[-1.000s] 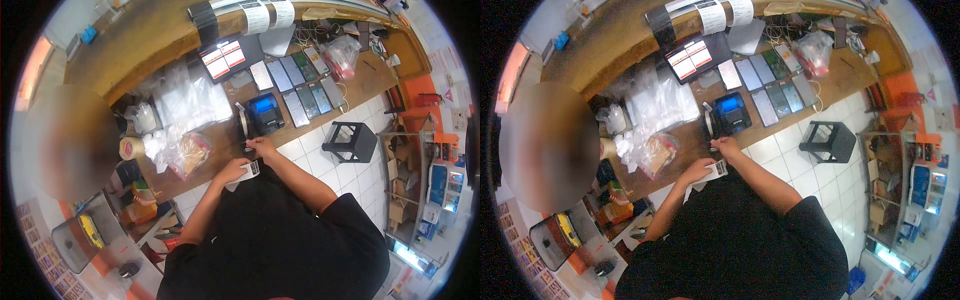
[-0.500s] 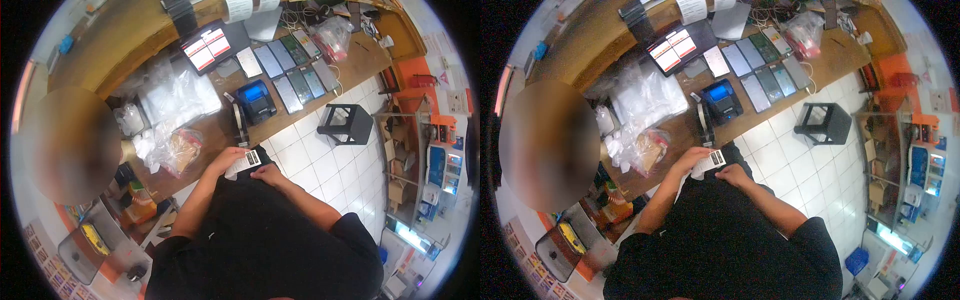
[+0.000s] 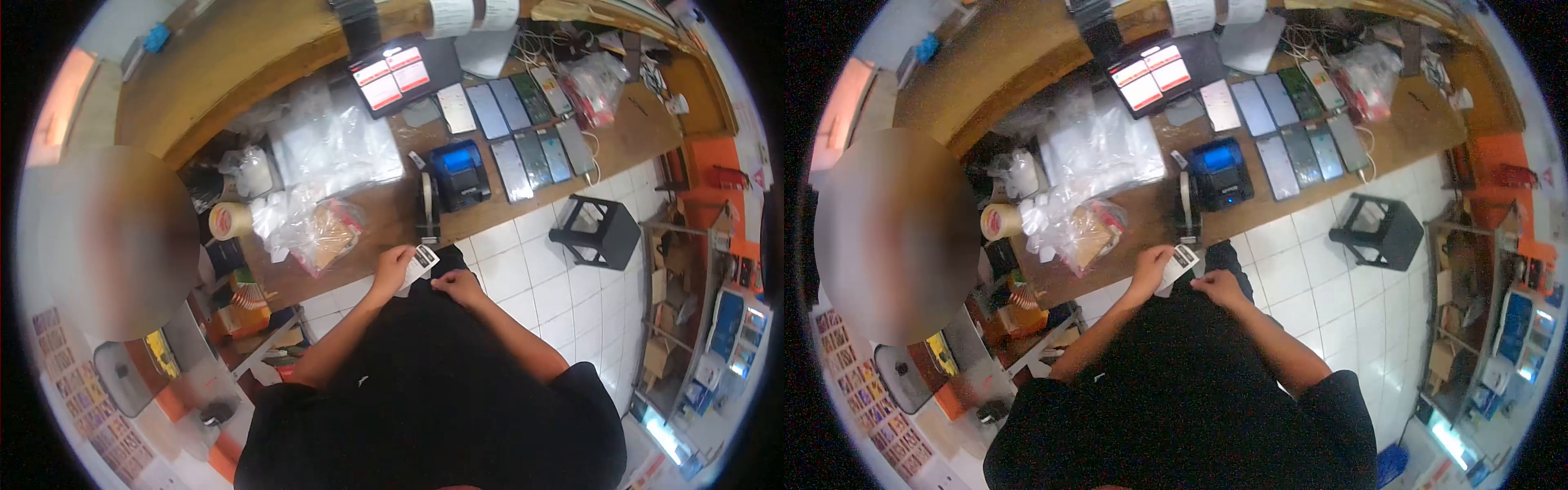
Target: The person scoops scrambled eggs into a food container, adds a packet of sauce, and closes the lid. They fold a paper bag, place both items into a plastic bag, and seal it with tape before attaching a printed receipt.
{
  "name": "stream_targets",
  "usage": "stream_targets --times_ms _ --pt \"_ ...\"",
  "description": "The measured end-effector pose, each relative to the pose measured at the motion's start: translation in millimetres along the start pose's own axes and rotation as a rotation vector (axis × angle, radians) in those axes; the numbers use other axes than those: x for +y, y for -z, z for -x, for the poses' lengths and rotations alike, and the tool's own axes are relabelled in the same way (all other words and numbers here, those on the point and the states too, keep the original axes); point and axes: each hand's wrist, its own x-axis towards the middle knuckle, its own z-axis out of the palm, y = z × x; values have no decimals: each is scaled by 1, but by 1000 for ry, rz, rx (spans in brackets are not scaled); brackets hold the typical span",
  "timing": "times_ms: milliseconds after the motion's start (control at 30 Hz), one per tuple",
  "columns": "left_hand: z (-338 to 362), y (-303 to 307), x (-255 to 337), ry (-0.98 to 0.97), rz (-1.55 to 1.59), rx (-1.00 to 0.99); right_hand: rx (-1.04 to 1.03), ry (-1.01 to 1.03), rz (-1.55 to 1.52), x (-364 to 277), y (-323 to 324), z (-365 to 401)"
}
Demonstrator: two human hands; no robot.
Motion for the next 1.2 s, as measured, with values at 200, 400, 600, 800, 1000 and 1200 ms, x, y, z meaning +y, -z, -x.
stream_targets --times_ms 200,400,600,800,1000,1200 --pt "74 87 20 -229 -92 590 -445 663 153 -84 -46 -48" --pt "100 170 24 -516 -504 742 -710 890 86 -139 -130 -74" --pt "79 199 6 -492 -680 714 -451 839 297 -115 -197 -129" --pt "42 195 -24 -585 -504 864 -160 779 337 -126 -176 -111" --pt "15 201 -68 -293 182 715 57 781 558 -140 -136 -79" --pt "11 207 -82 -235 293 551 -74 673 499 -116 -132 -111"
